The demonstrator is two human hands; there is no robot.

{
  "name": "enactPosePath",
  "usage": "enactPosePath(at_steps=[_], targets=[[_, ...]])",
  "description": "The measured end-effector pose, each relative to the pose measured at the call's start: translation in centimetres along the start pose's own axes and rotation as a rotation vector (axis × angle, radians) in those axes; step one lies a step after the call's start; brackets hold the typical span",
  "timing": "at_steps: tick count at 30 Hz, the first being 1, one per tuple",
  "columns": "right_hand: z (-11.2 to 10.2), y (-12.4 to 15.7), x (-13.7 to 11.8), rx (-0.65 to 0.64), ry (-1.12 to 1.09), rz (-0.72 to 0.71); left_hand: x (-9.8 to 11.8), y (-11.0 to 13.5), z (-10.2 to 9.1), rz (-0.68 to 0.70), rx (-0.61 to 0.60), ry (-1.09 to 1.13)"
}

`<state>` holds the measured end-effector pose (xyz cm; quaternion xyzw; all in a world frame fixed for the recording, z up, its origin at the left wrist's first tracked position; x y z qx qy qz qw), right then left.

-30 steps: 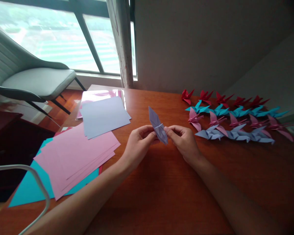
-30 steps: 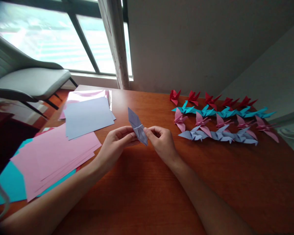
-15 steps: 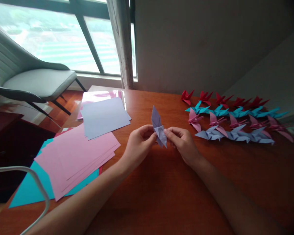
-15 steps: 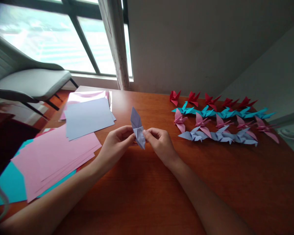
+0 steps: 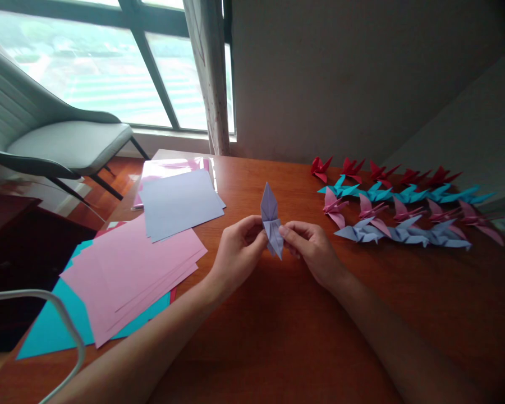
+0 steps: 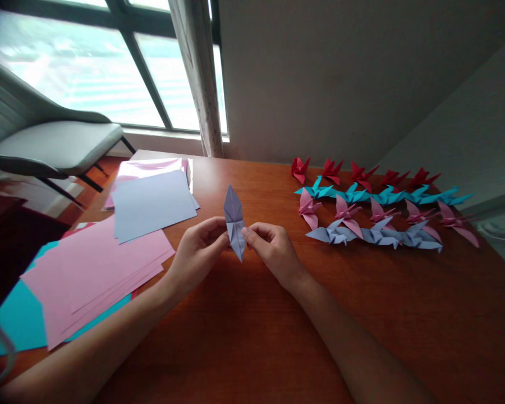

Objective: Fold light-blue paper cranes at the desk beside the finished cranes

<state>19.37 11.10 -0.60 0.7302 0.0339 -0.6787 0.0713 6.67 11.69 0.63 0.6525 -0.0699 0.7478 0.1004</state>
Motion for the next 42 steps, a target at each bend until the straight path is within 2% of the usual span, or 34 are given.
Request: enactPosePath(at_steps=[6, 11, 17, 20, 25, 29, 36, 42], targets=[[-0.2, 0.0, -0.6, 0.039, 0.077, -0.021, 0.4, 0.3, 0.1, -0.034, -0.009, 0.029], [-0.6, -0.1, -0.2, 0.062, 0.015, 0.001, 0.1, 0.1, 0.7, -0.033, -0.058, 0.089], [0.2, 0.0, 0.5, -0.022, -0.078, 0.043, -0.2, -0.1, 0.2, 0.008, -0.025, -0.007], [0.2, 0.2, -0.3, -0.007, -0.029, -0.014, -0.4, 0.0, -0.1, -0.018, -0.008, -0.063], [-1.2, 0.6, -2.1, 0.148, 0.103, -0.184, -0.8, 0.1, -0.1, -0.089, -0.001, -0.099], [-0.8, 0.9, -3.6, 0.111, 0.271, -0.319, -0.8, 0.1, 0.0, -0.112, -0.006, -0.107], [-1.7, 0.6, -3.1, 0.197, 0.279, -0.263, -1.3, 0.3, 0.8, -0.15, -0.078, -0.037], [-1.6, 0.4, -3.0, 0.176, 0.294, -0.28, -1.4, 0.2, 0.8, -0.148, -0.079, -0.018]])
Point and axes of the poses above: each hand's wrist, its own y-axis away from the middle knuckle, its own z-axis out of the palm, x = y × z, the point moved 10 cm from there along -y, towards the middle knuckle, and after that the axes turned 2 degrees about y, right-handed, at the moved point
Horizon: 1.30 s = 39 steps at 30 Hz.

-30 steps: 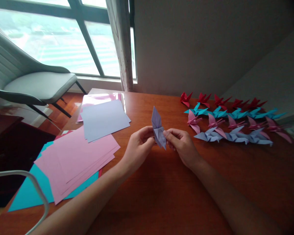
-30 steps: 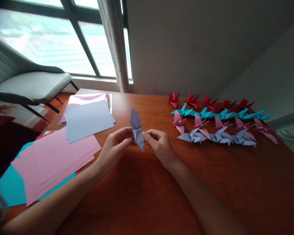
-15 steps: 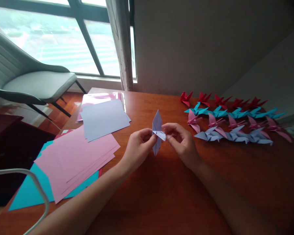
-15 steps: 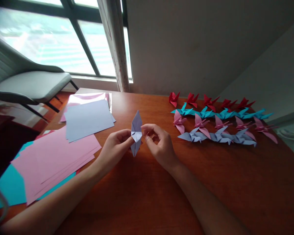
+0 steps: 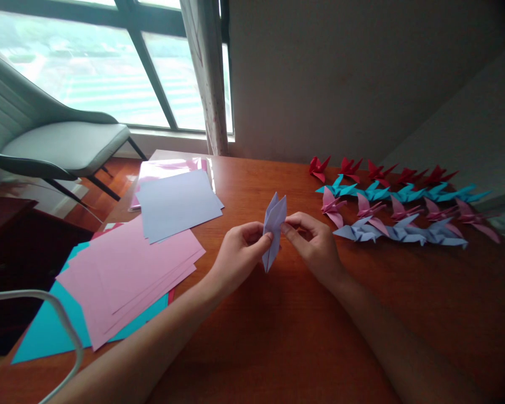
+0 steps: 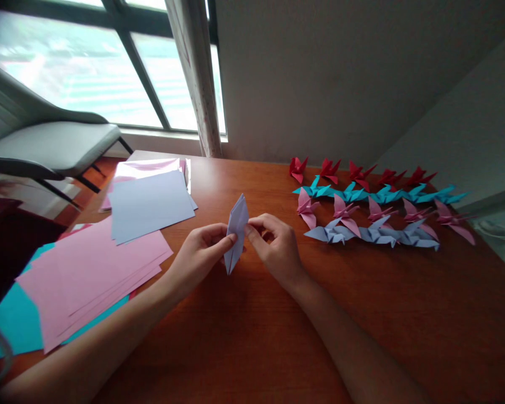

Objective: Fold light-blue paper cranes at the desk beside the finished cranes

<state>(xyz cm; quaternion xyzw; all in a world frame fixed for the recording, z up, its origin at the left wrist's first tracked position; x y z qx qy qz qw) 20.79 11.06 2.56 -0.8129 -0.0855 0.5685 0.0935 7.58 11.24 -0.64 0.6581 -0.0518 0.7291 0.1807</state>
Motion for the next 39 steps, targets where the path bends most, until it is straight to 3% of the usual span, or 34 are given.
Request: enactPosePath(at_steps=[10, 26, 34, 39], targets=[[0.0, 0.0, -2.3, -0.038, 0.342, -0.316, 0.9, 0.0, -0.7, 0.071, 0.055, -0.152], [0.5, 0.4, -2.9, -0.054, 0.433, -0.451, 0.4, -0.2, -0.8, 0.08, 0.052, -0.218], [0.5, 1.4, -4.2, 0.045, 0.598, -0.64, 0.1, -0.2, -0.5, 0.061, 0.019, -0.167], [0.4, 1.8, -4.4, 0.08, 0.594, -0.655, -0.2, -0.2, -0.4, 0.002, 0.007, -0.056]])
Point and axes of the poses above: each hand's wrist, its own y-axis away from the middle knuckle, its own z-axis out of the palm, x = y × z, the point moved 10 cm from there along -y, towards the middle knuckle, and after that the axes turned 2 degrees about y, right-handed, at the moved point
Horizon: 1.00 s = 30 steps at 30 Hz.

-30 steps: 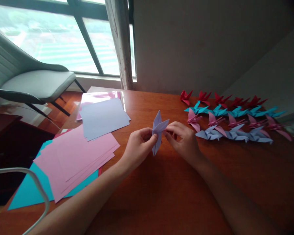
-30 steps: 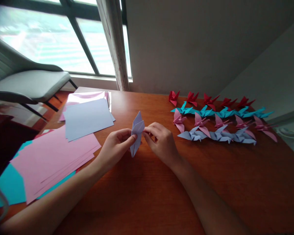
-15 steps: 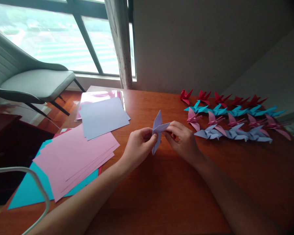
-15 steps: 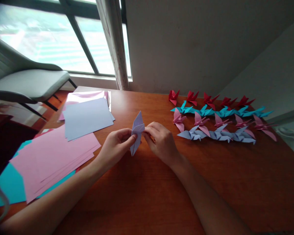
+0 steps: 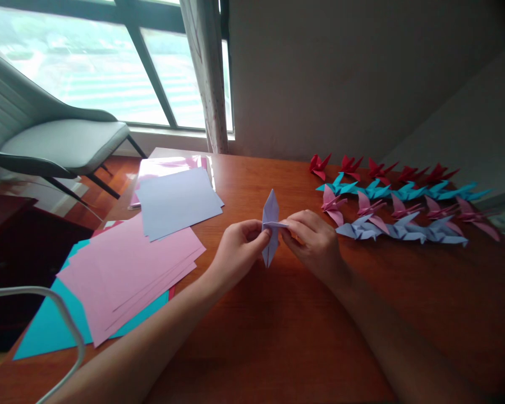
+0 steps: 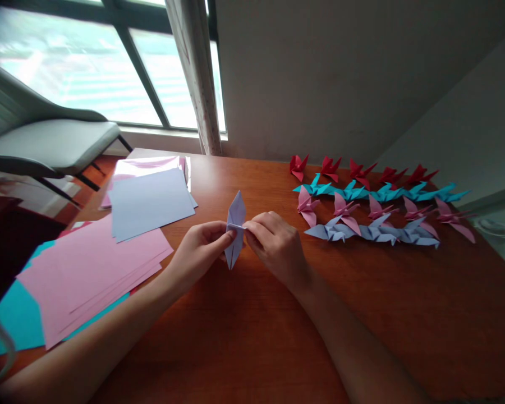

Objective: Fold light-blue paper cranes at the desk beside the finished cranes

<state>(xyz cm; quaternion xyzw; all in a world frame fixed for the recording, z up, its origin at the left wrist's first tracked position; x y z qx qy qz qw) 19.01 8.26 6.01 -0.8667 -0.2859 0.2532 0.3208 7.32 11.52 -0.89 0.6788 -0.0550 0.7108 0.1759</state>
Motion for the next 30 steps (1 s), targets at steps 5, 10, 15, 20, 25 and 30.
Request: enactPosePath(at_steps=[5, 10, 15, 20, 25, 30], targets=[[-0.5, 0.0, -0.1, 0.042, -0.1, 0.038, 0.0, 0.0, 0.0, -0.057, 0.011, 0.077], [-0.4, 0.2, -0.2, 0.007, -0.053, -0.017, -0.7, 0.1, 0.3, -0.108, -0.012, 0.274], [-0.3, 0.4, -0.3, -0.023, -0.008, -0.067, -0.9, 0.1, 0.2, -0.105, -0.009, 0.339], [-0.4, 0.2, -0.4, -0.011, -0.047, -0.028, -0.3, -0.2, 0.0, -0.061, 0.013, 0.212], [0.1, 0.2, 2.3, 0.022, -0.305, 0.351, -0.6, -0.4, 0.0, -0.063, 0.012, 0.218], [3.3, 1.6, 4.2, -0.116, -0.61, 0.656, -0.8, -0.3, 0.2, -0.066, -0.003, 0.217]])
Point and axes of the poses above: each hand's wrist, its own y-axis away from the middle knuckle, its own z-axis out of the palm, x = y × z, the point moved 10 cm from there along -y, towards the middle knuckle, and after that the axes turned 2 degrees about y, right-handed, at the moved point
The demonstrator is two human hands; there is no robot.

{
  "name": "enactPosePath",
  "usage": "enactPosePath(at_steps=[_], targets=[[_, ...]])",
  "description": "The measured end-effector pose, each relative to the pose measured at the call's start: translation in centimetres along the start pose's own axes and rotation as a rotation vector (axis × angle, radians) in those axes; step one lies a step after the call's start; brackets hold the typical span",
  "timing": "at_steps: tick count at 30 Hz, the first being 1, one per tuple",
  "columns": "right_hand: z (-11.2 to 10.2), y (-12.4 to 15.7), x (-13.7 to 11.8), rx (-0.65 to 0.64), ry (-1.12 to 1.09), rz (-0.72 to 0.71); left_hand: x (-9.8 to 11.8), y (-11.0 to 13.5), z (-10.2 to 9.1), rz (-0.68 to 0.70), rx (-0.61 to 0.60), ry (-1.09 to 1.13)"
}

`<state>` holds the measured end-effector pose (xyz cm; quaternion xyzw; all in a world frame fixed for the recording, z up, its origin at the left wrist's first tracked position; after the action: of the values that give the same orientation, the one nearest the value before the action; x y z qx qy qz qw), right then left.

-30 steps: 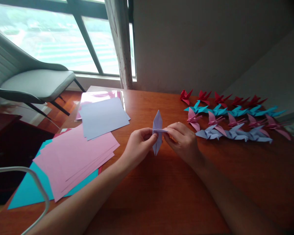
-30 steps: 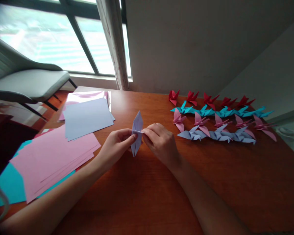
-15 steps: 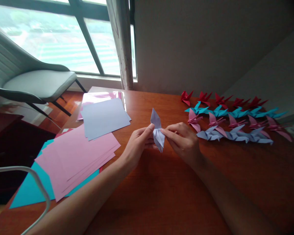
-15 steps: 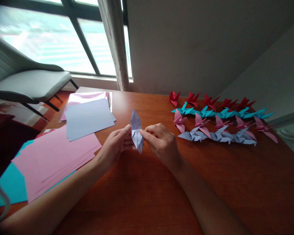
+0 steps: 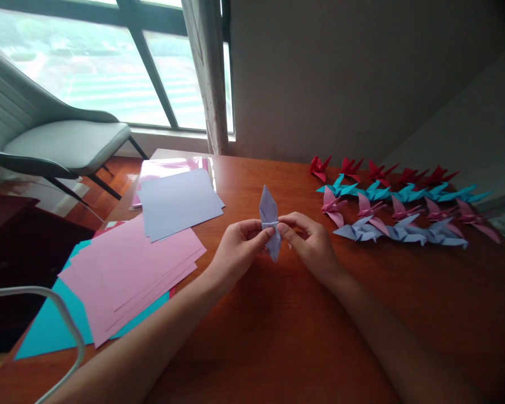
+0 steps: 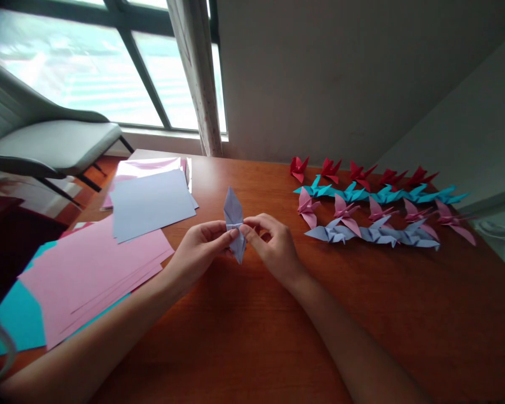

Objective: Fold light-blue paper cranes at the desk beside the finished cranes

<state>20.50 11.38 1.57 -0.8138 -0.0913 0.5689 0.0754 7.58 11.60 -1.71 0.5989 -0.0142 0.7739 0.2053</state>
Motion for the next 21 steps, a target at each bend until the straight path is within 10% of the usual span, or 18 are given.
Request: enactPosePath(at_steps=[21], targets=[[0.14, 0.13, 1.32, 0.037, -0.153, 0.12, 0.47, 0.32, 0.56, 0.02, -0.012, -0.03]])
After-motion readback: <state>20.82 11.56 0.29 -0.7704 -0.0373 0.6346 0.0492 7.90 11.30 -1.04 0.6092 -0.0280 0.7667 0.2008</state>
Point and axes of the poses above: each hand's wrist, its own y-axis away from the middle knuckle, its own z-axis out of the palm, x = y × z, the point moved 10 cm from there along -y, towards the middle knuckle, and after that the axes turned 2 degrees about y, right-handed, at the moved point
